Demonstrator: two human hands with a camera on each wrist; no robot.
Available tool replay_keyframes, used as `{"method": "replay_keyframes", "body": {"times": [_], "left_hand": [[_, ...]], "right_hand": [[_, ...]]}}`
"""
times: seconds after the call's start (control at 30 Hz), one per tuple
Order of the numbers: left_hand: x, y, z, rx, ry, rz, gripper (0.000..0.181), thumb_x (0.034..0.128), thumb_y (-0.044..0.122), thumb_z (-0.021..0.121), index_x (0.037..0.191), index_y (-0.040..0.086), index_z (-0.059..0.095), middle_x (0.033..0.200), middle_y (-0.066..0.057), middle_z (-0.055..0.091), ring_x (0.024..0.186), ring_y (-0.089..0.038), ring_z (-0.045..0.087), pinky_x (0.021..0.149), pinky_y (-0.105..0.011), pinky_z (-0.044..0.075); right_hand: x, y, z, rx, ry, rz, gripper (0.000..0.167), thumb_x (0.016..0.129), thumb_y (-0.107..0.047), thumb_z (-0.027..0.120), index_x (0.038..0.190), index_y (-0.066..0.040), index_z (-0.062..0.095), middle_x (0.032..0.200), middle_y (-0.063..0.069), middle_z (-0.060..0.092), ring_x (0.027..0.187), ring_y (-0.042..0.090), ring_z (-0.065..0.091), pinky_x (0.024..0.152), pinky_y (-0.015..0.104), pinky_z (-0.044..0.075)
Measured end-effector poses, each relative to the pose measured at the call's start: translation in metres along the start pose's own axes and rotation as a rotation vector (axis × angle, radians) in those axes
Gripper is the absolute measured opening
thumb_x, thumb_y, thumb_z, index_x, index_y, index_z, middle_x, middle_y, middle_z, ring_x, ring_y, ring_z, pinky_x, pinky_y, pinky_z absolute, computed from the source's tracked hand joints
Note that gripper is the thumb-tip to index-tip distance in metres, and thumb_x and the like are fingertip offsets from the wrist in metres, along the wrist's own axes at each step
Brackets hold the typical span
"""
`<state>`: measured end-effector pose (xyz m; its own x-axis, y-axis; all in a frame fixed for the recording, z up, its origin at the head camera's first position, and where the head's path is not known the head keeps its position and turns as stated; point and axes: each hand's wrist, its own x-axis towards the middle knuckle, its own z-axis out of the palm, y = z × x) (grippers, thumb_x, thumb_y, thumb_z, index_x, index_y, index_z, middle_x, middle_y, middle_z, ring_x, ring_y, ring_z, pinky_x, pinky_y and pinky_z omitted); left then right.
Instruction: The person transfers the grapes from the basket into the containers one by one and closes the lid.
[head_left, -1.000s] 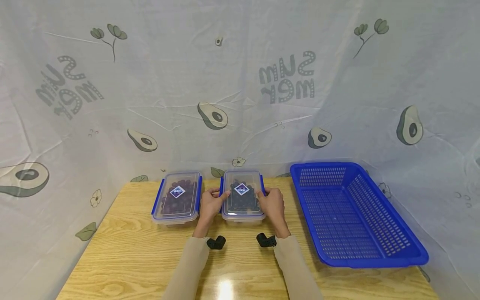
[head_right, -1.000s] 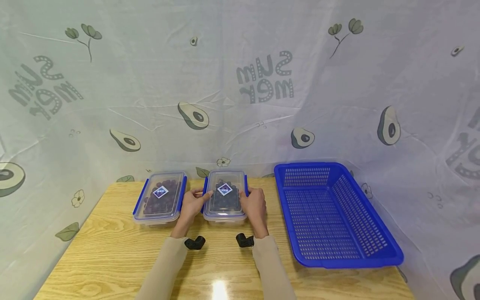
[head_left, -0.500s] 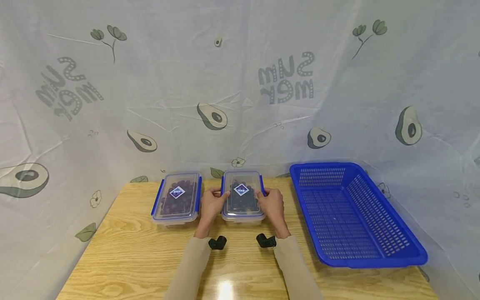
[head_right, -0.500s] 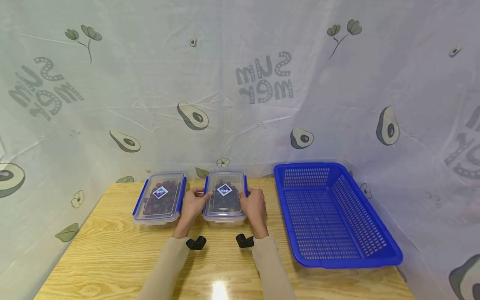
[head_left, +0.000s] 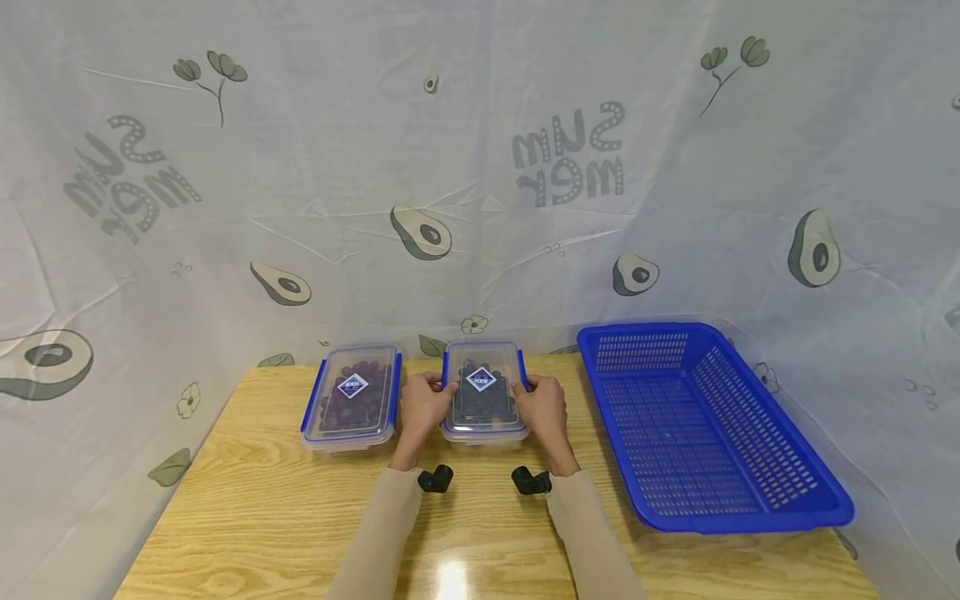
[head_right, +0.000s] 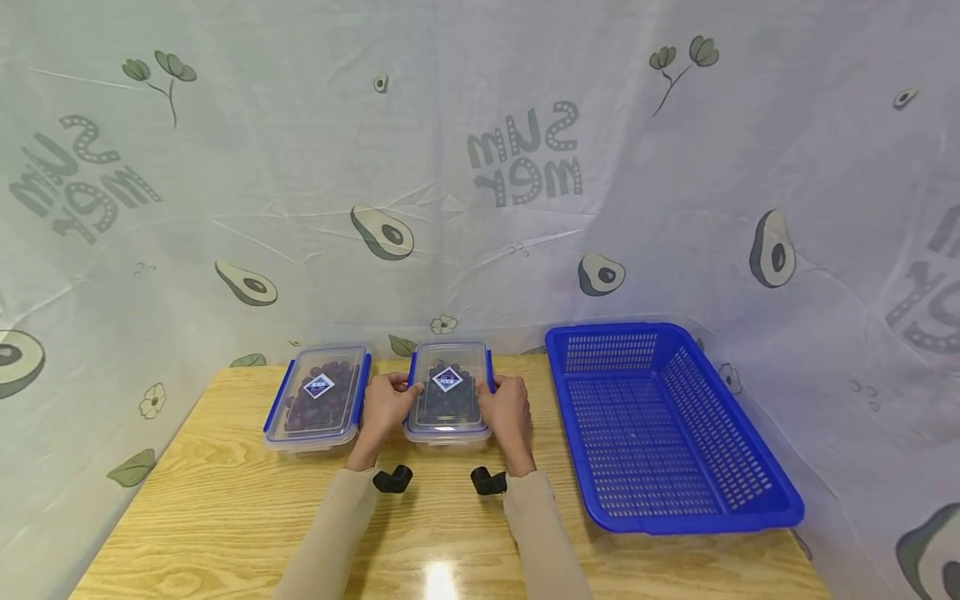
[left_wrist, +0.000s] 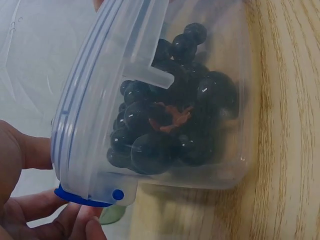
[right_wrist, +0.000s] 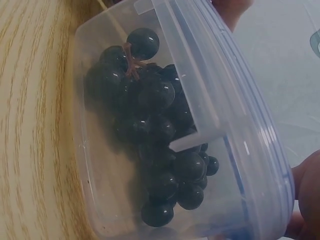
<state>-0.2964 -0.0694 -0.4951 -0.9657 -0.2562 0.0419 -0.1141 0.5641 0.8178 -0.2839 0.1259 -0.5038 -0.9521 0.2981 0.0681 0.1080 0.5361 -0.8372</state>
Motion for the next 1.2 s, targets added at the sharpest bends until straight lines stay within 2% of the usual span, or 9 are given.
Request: {"method": "replay_keyframes", "body": {"times": [0.13,0.23,0.37,0.43,0.63,0.7,0.8,0.93,1.2], "left_hand": [[-0.001,-0.002,-0.001,-0.010,-0.014,0.005,0.031,0.0919,0.025,0.080,0.114,0.003,0.078,0.095,-0.013,0.076,0.084,-0.027,0.070,0.072,-0.040,0.055],[0.000,-0.001,-0.003,-0.009,-0.031,0.033,0.036,0.0937,0.028,0.078,0.119,0.001,0.076,0.100,-0.015,0.076,0.087,-0.030,0.072,0.074,-0.043,0.057],[0.002,0.007,-0.013,0.061,-0.068,0.082,0.046,0.0978,0.033,0.073,0.129,0.000,0.070,0.110,-0.018,0.075,0.095,-0.034,0.072,0.079,-0.050,0.059],[0.004,0.016,-0.024,0.115,-0.080,0.117,0.048,0.0996,0.034,0.070,0.132,-0.001,0.068,0.114,-0.019,0.075,0.099,-0.037,0.072,0.082,-0.053,0.059],[0.016,0.044,-0.074,0.220,-0.108,0.333,0.048,0.1057,0.029,0.062,0.141,-0.003,0.061,0.131,-0.026,0.068,0.117,-0.044,0.067,0.097,-0.058,0.056],[0.021,0.050,-0.093,0.268,-0.109,0.429,0.047,0.1066,0.026,0.061,0.145,-0.002,0.057,0.136,-0.027,0.063,0.122,-0.045,0.063,0.100,-0.058,0.054],[0.029,0.055,-0.122,0.406,-0.051,0.608,0.045,0.1057,0.020,0.062,0.145,-0.001,0.057,0.137,-0.027,0.060,0.125,-0.047,0.059,0.101,-0.060,0.053],[0.040,0.053,-0.159,0.584,0.082,0.800,0.042,0.1025,0.016,0.066,0.140,-0.002,0.062,0.134,-0.026,0.065,0.124,-0.048,0.061,0.102,-0.061,0.053],[0.058,0.034,-0.211,0.662,0.203,1.072,0.041,0.0941,0.003,0.073,0.133,-0.005,0.066,0.117,-0.025,0.075,0.104,-0.045,0.072,0.090,-0.061,0.057]], "right_hand": [[0.000,-0.001,0.000,0.013,-0.014,0.009,0.035,0.100,-0.025,0.070,0.122,0.001,0.076,0.103,0.020,0.078,0.082,0.029,0.073,0.063,0.034,0.053],[0.002,-0.009,-0.003,0.006,-0.020,0.014,0.035,0.100,-0.021,0.069,0.123,0.006,0.074,0.108,0.025,0.076,0.086,0.033,0.072,0.068,0.040,0.058],[0.006,-0.030,-0.007,-0.057,-0.013,0.024,0.046,0.097,-0.015,0.066,0.131,0.015,0.059,0.123,0.040,0.055,0.097,0.046,0.064,0.082,0.056,0.057],[0.007,-0.041,-0.007,-0.075,-0.009,0.023,0.056,0.096,-0.017,0.066,0.138,0.014,0.048,0.132,0.039,0.044,0.105,0.049,0.057,0.089,0.060,0.054],[0.018,-0.072,-0.023,0.029,-0.004,-0.084,0.086,0.100,-0.032,0.070,0.160,0.008,0.023,0.155,0.039,0.023,0.137,0.055,0.040,0.112,0.066,0.042],[0.027,-0.079,-0.035,0.046,-0.002,-0.131,0.095,0.100,-0.036,0.070,0.164,0.007,0.014,0.161,0.037,0.018,0.147,0.055,0.034,0.118,0.068,0.036],[0.041,-0.086,-0.059,0.050,0.009,-0.180,0.104,0.099,-0.045,0.070,0.167,0.002,0.007,0.171,0.031,0.011,0.157,0.052,0.023,0.122,0.075,0.025],[0.059,-0.091,-0.096,0.027,0.050,-0.238,0.111,0.095,-0.056,0.071,0.169,-0.005,0.006,0.176,0.023,0.007,0.163,0.048,0.001,0.119,0.085,0.006],[0.082,-0.087,-0.170,-0.115,0.080,-0.313,0.126,0.087,-0.085,0.057,0.170,-0.008,0.000,0.177,0.020,-0.005,0.158,0.053,-0.024,0.110,0.091,-0.005]]}}
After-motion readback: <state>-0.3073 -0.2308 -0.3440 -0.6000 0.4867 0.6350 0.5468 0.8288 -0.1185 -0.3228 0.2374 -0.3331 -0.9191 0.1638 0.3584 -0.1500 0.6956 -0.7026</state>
